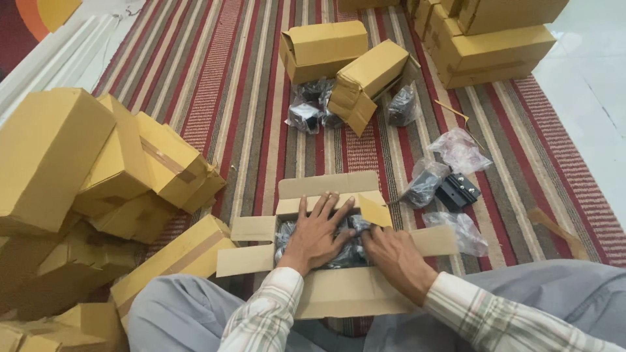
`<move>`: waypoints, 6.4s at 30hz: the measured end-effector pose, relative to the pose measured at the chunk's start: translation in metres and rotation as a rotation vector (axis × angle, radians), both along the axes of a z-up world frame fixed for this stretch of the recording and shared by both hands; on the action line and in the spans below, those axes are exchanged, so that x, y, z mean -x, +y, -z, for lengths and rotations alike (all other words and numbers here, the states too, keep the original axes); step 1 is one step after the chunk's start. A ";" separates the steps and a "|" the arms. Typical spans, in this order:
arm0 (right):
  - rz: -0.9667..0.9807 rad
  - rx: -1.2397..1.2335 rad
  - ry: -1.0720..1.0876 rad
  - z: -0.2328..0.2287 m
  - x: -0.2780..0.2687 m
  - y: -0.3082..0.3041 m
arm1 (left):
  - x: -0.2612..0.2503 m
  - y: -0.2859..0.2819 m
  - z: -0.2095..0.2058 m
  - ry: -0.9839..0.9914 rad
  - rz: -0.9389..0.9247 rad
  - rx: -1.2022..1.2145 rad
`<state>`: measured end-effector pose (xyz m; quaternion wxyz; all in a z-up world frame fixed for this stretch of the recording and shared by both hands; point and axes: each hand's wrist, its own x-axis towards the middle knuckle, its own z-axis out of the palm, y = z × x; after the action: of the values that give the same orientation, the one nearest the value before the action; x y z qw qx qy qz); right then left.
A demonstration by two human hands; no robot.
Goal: The person packs electronic devices into small cardboard boxes, placing the devices and accessories inside and then folding the box flaps closed.
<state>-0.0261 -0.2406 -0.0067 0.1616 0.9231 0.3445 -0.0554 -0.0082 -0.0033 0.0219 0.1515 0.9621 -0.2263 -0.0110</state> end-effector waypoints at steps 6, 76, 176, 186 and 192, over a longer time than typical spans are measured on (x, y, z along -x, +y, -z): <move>-0.043 -0.007 -0.049 -0.015 -0.012 0.016 | -0.002 -0.003 0.008 -0.025 0.000 -0.042; 0.477 -0.605 0.772 -0.071 -0.054 -0.014 | 0.010 0.152 -0.040 0.629 -0.682 -0.304; 0.573 -0.609 0.392 -0.065 -0.030 -0.003 | 0.053 0.067 0.004 0.135 -0.318 0.205; 0.956 -1.032 0.565 -0.016 -0.075 -0.008 | 0.047 0.075 -0.003 0.172 -0.392 0.369; 0.813 -1.680 0.625 -0.048 -0.064 0.006 | 0.048 0.074 -0.001 0.209 -0.370 0.265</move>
<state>0.0378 -0.2349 0.0409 -0.6768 0.7298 -0.0448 -0.0854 -0.0558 0.0709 0.0231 0.2983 0.9526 -0.0288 -0.0526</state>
